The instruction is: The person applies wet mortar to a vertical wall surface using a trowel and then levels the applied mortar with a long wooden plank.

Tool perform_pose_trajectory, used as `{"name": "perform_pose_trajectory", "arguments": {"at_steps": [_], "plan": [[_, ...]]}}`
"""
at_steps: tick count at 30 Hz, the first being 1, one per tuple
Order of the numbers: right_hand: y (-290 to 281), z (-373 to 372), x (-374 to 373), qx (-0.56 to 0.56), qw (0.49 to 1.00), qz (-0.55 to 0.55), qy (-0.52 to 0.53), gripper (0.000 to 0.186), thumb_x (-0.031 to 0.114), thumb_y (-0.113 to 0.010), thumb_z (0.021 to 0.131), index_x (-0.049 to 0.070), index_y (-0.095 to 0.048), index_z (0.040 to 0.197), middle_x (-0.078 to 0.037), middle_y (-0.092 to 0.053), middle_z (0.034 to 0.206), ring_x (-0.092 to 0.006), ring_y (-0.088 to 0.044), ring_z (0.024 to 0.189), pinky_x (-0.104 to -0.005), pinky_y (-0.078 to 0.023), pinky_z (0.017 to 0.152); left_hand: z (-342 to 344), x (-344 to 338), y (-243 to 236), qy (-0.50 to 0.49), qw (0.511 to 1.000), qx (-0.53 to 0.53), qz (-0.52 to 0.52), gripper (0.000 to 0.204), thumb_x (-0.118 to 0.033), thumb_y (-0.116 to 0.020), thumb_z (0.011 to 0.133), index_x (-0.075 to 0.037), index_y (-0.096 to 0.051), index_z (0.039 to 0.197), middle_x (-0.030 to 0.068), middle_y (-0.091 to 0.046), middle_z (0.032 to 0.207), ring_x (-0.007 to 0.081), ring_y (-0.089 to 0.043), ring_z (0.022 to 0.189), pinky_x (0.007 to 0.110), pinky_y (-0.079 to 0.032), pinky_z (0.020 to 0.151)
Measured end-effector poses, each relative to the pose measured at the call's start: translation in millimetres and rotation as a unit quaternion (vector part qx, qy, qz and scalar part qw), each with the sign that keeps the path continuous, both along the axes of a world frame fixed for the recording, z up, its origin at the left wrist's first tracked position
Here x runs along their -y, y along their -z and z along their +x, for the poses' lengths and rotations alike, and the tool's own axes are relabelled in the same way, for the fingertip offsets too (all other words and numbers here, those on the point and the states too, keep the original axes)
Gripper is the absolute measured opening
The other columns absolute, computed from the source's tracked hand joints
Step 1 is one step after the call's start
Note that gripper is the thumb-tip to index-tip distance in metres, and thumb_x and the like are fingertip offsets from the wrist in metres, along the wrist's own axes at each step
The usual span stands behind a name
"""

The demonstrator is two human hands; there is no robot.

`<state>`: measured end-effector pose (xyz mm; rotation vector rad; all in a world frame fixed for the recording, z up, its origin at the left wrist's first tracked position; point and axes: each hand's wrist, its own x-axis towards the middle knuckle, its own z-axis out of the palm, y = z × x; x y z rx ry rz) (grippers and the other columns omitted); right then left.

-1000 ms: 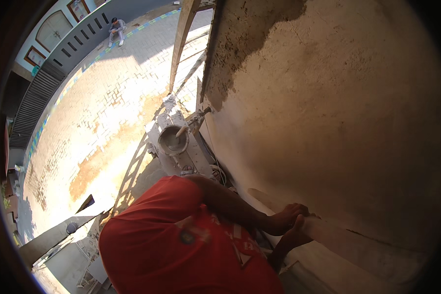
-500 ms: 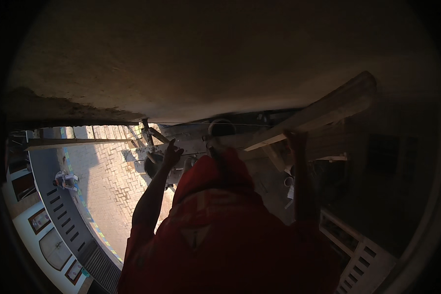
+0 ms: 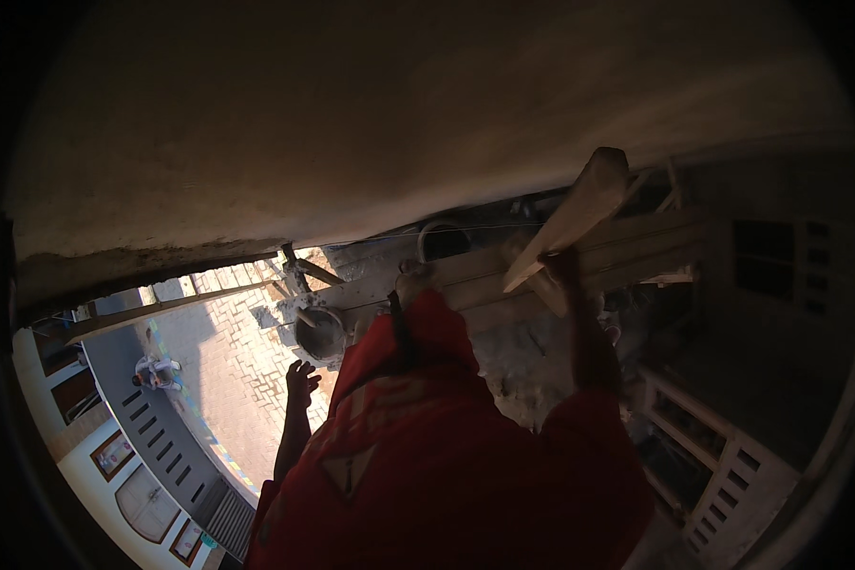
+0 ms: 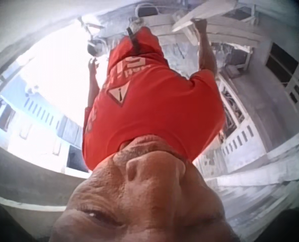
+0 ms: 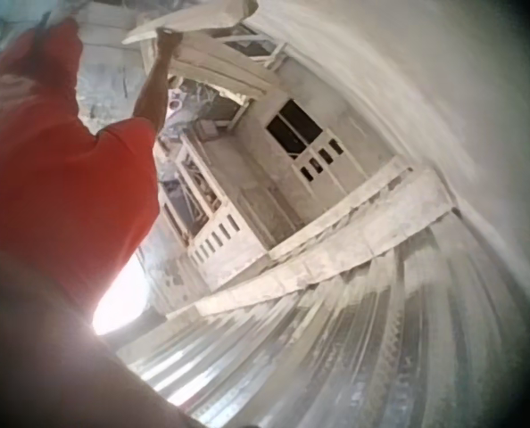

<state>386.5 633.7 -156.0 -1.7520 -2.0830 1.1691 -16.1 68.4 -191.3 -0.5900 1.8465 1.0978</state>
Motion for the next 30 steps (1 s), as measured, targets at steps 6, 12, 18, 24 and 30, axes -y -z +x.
{"name": "perform_pose_trajectory", "arguments": {"at_steps": [6,12,18,24,30], "plan": [[16,-23,-31,-0.027,0.999,0.022,0.041,0.056,0.012,-0.078,0.07,-0.011,-0.052,0.114,-0.02,-0.066,0.1,-0.03,-0.067,0.094,-0.0384,-0.053,0.079,-2,-18,-12,0.014,0.999,-0.008,0.045,0.058,-0.021,-0.061,0.091,-0.008,-0.035,0.141,0.0179,-0.062,0.114,0.0247,-0.067,0.07,0.029,-0.046,0.051],[78,9,-102,0.0,0.986,-0.086,0.14,0.054,0.022,-0.073,0.078,-0.002,-0.055,0.124,-0.015,-0.057,0.121,-0.0264,-0.053,0.108,-0.0404,-0.041,0.093,-15,-35,-39,0.001,0.992,-0.064,0.109,0.043,-0.011,-0.06,0.088,-0.006,-0.049,0.129,0.0071,-0.065,0.093,0.0156,-0.064,0.063,0.023,-0.043,0.048],[76,-28,-94,0.087,0.979,-0.053,0.177,0.066,0.026,-0.064,0.087,-0.001,-0.038,0.142,-0.016,-0.053,0.133,-0.032,-0.053,0.119,-0.0431,-0.04,0.099,5,12,-7,-0.039,0.981,-0.169,0.082,0.043,-0.012,-0.067,0.086,-0.003,-0.051,0.125,0.006,-0.061,0.08,0.0146,-0.06,0.059,0.026,-0.048,0.049],[77,-124,3,0.033,0.999,-0.03,-0.004,0.066,0.025,-0.064,0.087,-0.001,-0.038,0.142,-0.016,-0.054,0.131,-0.0317,-0.055,0.115,-0.0425,-0.042,0.097,57,28,30,-0.042,0.995,-0.094,0.016,0.051,-0.018,-0.072,0.084,-0.002,-0.05,0.127,0.0095,-0.065,0.081,0.0145,-0.059,0.057,0.028,-0.047,0.046],[56,-208,58,0.021,0.97,-0.156,-0.185,0.066,0.024,-0.064,0.086,-0.001,-0.038,0.141,-0.016,-0.056,0.128,-0.0313,-0.057,0.111,-0.042,-0.044,0.095,45,-6,37,-0.015,0.994,-0.107,-0.007,0.023,-0.025,-0.067,0.082,-0.003,-0.064,0.089,0.0084,-0.06,0.07,0.0183,-0.059,0.058,0.033,-0.048,0.047]]}}
